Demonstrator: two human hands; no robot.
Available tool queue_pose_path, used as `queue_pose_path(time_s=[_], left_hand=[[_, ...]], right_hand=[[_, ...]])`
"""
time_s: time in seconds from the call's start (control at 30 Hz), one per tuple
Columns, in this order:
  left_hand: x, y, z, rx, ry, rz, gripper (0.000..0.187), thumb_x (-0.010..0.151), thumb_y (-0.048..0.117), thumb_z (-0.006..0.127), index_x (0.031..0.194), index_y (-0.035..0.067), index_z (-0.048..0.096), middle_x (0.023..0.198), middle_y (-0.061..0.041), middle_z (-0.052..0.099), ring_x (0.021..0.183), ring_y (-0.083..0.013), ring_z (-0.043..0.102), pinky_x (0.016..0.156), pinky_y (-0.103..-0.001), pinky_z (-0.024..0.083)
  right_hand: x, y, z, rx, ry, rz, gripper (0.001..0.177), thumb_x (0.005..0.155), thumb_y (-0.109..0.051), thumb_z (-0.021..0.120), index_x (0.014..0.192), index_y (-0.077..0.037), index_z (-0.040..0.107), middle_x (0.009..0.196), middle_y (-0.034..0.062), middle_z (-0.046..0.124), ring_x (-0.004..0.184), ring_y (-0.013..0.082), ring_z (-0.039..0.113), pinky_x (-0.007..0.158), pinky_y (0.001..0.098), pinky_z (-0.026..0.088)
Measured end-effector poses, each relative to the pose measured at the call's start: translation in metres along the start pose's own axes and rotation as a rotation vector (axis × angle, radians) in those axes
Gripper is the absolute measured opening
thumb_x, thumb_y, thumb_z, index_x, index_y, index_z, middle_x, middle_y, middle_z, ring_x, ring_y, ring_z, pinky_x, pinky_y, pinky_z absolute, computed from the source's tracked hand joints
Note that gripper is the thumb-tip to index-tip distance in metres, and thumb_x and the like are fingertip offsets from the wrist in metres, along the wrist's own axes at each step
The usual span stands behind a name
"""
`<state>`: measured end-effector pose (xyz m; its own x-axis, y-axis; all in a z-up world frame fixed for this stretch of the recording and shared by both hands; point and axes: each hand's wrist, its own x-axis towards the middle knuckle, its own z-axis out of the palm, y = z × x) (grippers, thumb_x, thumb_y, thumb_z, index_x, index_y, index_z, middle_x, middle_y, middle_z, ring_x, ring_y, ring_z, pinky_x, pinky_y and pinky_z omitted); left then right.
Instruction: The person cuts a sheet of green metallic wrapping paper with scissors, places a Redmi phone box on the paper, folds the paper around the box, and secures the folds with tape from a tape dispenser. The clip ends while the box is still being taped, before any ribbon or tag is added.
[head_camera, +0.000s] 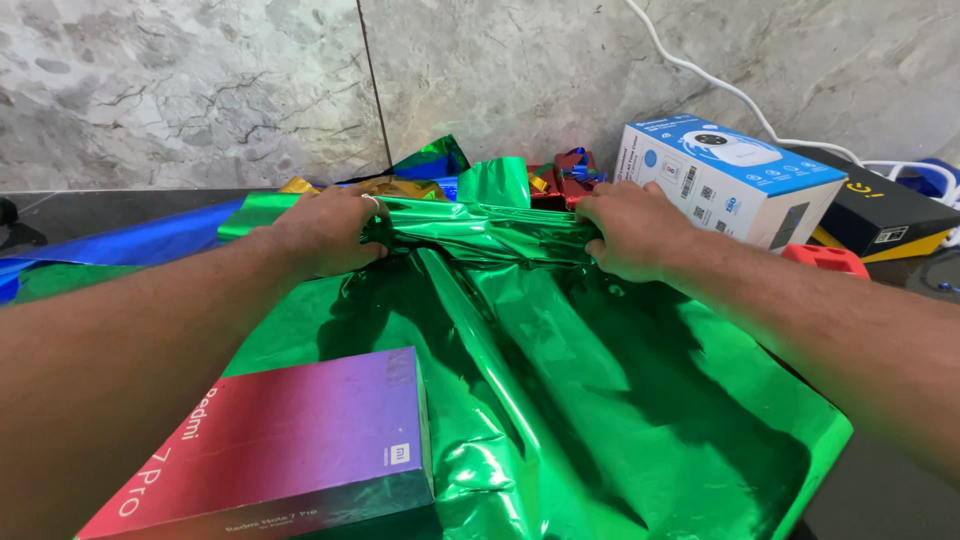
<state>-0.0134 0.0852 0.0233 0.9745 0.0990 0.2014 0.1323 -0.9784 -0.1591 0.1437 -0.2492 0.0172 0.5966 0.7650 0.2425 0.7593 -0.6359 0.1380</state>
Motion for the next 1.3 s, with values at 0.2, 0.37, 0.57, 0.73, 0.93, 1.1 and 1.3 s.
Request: queue_pose_path(time_s=[0.2, 0.37, 0.57, 0.73, 0.93, 1.1, 1.3], left_hand=[[0.010, -0.001, 0.002, -0.044, 0.058, -0.022, 0.037, 0.083, 0.034, 0.077, 0.114, 0.015, 0.072, 0.117, -0.015, 0.070, 0.113, -0.0356, 0.065, 0.095, -0.048, 0.053], [0.023, -0.009, 0.008, 0.038, 0.081, -0.047, 0.035, 0.086, 0.036, 0.074, 0.112, 0.013, 0.073, 0.120, -0.014, 0.069, 0.117, -0.0339, 0.063, 0.098, -0.049, 0.050], [0.011, -0.028, 0.012, 0.012, 0.173, 0.036, 0.059, 0.075, 0.039, 0.077, 0.125, 0.011, 0.062, 0.123, -0.012, 0.062, 0.123, -0.0302, 0.054, 0.103, -0.049, 0.039], [0.010, -0.032, 0.012, 0.090, 0.228, 0.015, 0.047, 0.083, 0.035, 0.072, 0.122, 0.011, 0.063, 0.122, -0.012, 0.065, 0.123, -0.0297, 0.057, 0.102, -0.049, 0.039], [0.021, -0.027, 0.001, 0.071, 0.339, -0.052, 0.037, 0.088, 0.028, 0.068, 0.121, 0.013, 0.062, 0.112, -0.009, 0.071, 0.113, -0.0309, 0.064, 0.097, -0.052, 0.040], [0.040, -0.021, 0.003, 0.009, 0.182, -0.263, 0.049, 0.096, 0.035, 0.067, 0.133, 0.007, 0.052, 0.108, -0.016, 0.073, 0.111, -0.0353, 0.065, 0.099, -0.054, 0.038], [0.053, -0.016, 0.012, 0.089, 0.458, -0.241, 0.066, 0.079, 0.031, 0.077, 0.133, 0.006, 0.050, 0.131, -0.016, 0.054, 0.126, -0.0329, 0.046, 0.096, -0.060, 0.030]], right_hand=[[0.010, 0.003, 0.007, -0.054, 0.167, -0.047, 0.032, 0.079, -0.020, 0.071, 0.110, -0.011, 0.070, 0.107, 0.0106, 0.067, 0.109, 0.0323, 0.062, 0.092, 0.0503, 0.047], [0.016, 0.003, 0.016, -0.046, 0.318, -0.114, 0.019, 0.078, -0.015, 0.068, 0.095, -0.008, 0.073, 0.098, 0.0105, 0.069, 0.100, 0.0338, 0.065, 0.082, 0.0494, 0.054], [0.025, 0.004, -0.008, 0.093, 0.412, -0.251, 0.026, 0.073, -0.017, 0.071, 0.098, -0.010, 0.075, 0.099, 0.0105, 0.070, 0.097, 0.0351, 0.064, 0.080, 0.0498, 0.053], [0.033, 0.012, -0.030, 0.060, 0.510, -0.270, 0.019, 0.081, -0.013, 0.070, 0.099, -0.009, 0.074, 0.096, 0.0095, 0.069, 0.099, 0.0347, 0.062, 0.083, 0.0493, 0.051], [0.050, 0.017, -0.022, -0.056, 0.638, -0.194, 0.035, 0.084, -0.013, 0.073, 0.119, -0.009, 0.068, 0.114, 0.0104, 0.065, 0.114, 0.0343, 0.056, 0.099, 0.0495, 0.043], [0.057, 0.017, -0.013, -0.012, 0.519, -0.096, 0.071, 0.076, -0.018, 0.076, 0.140, -0.002, 0.050, 0.129, 0.0205, 0.054, 0.123, 0.0392, 0.048, 0.102, 0.0521, 0.037], [0.035, 0.006, 0.001, 0.123, 0.530, -0.210, 0.067, 0.082, -0.017, 0.073, 0.144, -0.003, 0.050, 0.140, 0.0204, 0.052, 0.134, 0.0397, 0.045, 0.112, 0.0523, 0.035]])
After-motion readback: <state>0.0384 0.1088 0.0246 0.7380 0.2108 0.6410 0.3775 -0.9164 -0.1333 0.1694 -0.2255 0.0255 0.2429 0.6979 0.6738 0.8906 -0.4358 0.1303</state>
